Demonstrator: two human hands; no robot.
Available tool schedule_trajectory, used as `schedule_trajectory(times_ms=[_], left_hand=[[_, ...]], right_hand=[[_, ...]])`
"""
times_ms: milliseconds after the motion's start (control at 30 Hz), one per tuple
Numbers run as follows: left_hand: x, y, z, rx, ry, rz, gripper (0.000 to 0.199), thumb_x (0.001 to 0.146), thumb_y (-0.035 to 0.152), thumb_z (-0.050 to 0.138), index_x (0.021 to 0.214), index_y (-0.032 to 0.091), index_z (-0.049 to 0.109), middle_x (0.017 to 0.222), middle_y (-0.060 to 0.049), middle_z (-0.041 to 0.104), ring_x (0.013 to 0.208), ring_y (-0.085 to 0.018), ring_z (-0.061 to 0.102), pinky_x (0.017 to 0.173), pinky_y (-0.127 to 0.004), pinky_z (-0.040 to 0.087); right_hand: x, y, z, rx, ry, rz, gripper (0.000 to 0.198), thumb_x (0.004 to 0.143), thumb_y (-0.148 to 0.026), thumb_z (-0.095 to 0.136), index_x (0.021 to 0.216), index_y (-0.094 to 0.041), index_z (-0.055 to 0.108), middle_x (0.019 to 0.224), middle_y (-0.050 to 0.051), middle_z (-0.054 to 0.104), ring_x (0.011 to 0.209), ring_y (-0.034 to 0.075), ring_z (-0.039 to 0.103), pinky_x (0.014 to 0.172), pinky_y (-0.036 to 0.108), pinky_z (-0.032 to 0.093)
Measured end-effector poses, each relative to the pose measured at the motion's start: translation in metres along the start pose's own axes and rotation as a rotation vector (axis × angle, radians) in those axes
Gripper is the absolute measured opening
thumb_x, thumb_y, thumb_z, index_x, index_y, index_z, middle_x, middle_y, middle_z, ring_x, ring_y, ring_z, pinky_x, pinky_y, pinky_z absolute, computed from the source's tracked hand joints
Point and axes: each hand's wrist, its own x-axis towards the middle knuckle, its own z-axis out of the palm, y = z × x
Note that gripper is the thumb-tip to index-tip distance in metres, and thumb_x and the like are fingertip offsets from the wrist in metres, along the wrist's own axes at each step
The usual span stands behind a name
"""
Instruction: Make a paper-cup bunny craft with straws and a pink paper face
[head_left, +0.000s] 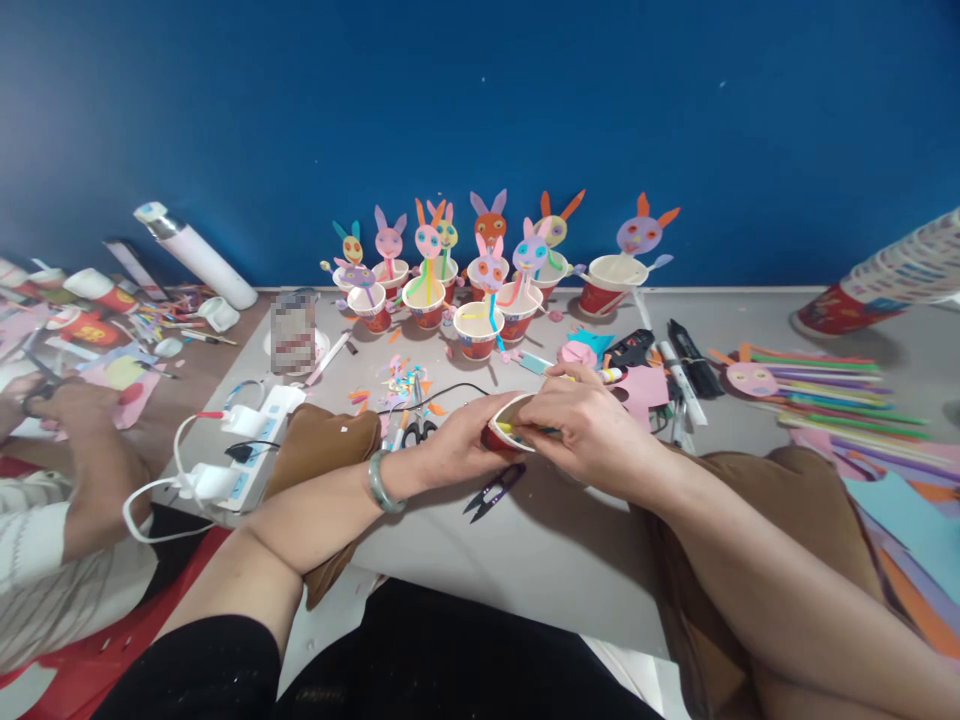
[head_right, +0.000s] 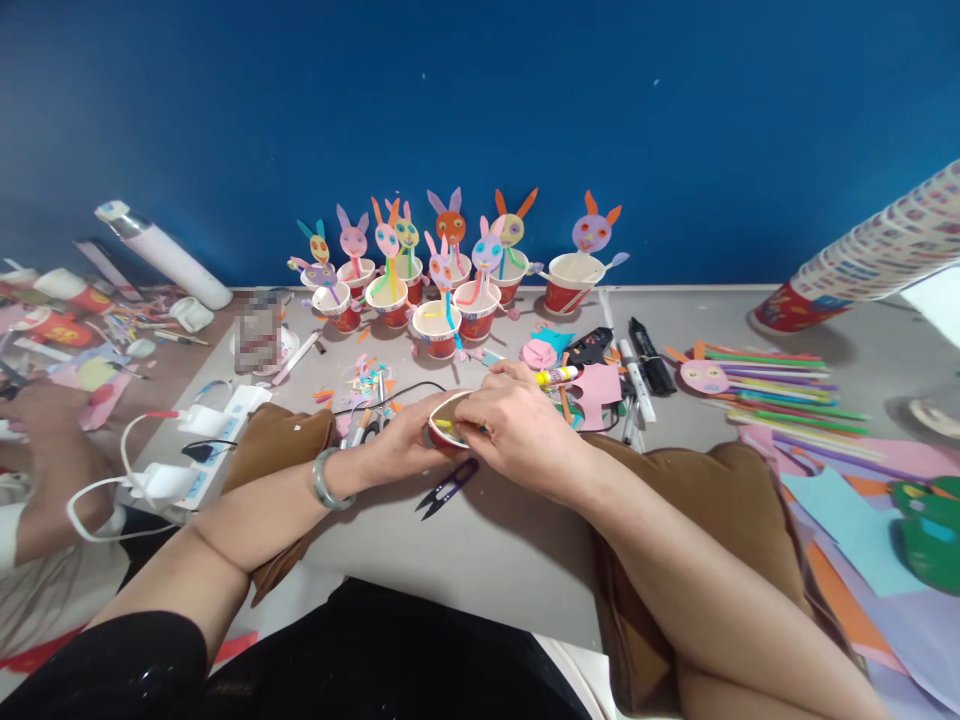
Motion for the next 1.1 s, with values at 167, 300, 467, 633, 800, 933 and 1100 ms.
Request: schedule_trajectory(times_ms=[167, 300, 467, 633, 800, 933, 1100], left_hand=[[0.0008, 0.0018, -0.0008, -0.012, 0.013, -0.002, 0.048, 0.085, 0.037, 0.070, 0.127, 0.016, 0.058, 0.129, -0.015, 0.065, 0.118, -0.026, 0.062, 0.105, -0.044, 0.049], [0.0015, 0.0027, 0.0008, -0.068, 0.011, 0.006, 0.035, 0.086, 0.035, 0.069, 0.114, 0.016, 0.062, 0.119, -0.012, 0.068, 0.109, -0.022, 0.065, 0.098, -0.039, 0.052], [0.0022, 0.0017, 0.0013, -0.005, -0.009, 0.018, 0.042, 0.086, 0.033, 0.067, 0.123, 0.017, 0.057, 0.123, -0.012, 0.066, 0.113, -0.024, 0.062, 0.102, -0.042, 0.050], [0.0014, 0.0024, 0.0007, 0.023, -0.041, 0.017, 0.041, 0.086, 0.032, 0.066, 0.123, 0.016, 0.056, 0.124, -0.013, 0.064, 0.115, -0.025, 0.061, 0.103, -0.043, 0.048], [0.0020, 0.0026, 0.0016, 0.002, -0.054, 0.001, 0.041, 0.081, 0.027, 0.071, 0.118, 0.017, 0.056, 0.119, -0.010, 0.064, 0.117, -0.027, 0.058, 0.105, -0.044, 0.047], [0.0036, 0.0029, 0.0021, -0.015, -0.060, 0.013, 0.041, 0.080, 0.028, 0.071, 0.117, 0.017, 0.055, 0.118, -0.010, 0.062, 0.111, -0.025, 0.059, 0.101, -0.042, 0.048], [0.0042, 0.0025, 0.0024, -0.010, -0.085, -0.010, 0.038, 0.078, 0.026, 0.071, 0.112, 0.018, 0.054, 0.112, -0.009, 0.062, 0.101, -0.023, 0.059, 0.094, -0.040, 0.050]], right_hand=[[0.0020, 0.0010, -0.0002, 0.092, 0.075, -0.025, 0.023, 0.095, -0.017, 0.054, 0.080, -0.020, 0.071, 0.070, 0.002, 0.071, 0.064, 0.014, 0.058, 0.083, 0.036, 0.038], [0.0034, -0.0002, -0.0014, 0.211, 0.091, -0.036, 0.018, 0.096, -0.020, 0.058, 0.085, -0.020, 0.072, 0.078, 0.001, 0.075, 0.066, 0.014, 0.060, 0.078, 0.033, 0.038], [0.0011, -0.0007, 0.0010, 0.090, 0.031, -0.012, 0.022, 0.093, -0.013, 0.057, 0.077, -0.019, 0.071, 0.067, 0.001, 0.069, 0.064, 0.014, 0.056, 0.085, 0.036, 0.036], [0.0016, -0.0014, 0.0035, 0.054, 0.010, -0.011, 0.023, 0.093, -0.012, 0.055, 0.078, -0.019, 0.071, 0.069, 0.001, 0.070, 0.063, 0.013, 0.053, 0.082, 0.035, 0.035], [0.0024, -0.0040, 0.0025, 0.086, 0.004, 0.029, 0.019, 0.092, -0.015, 0.057, 0.082, -0.019, 0.072, 0.077, 0.002, 0.075, 0.069, 0.015, 0.057, 0.078, 0.034, 0.036], [0.0021, -0.0046, 0.0028, 0.119, -0.013, 0.051, 0.015, 0.091, -0.018, 0.062, 0.080, -0.020, 0.072, 0.079, 0.001, 0.075, 0.070, 0.015, 0.057, 0.078, 0.034, 0.036], [0.0017, -0.0041, 0.0047, 0.067, -0.041, 0.037, 0.017, 0.091, -0.018, 0.062, 0.076, -0.020, 0.070, 0.076, 0.001, 0.073, 0.068, 0.015, 0.056, 0.079, 0.035, 0.035]])
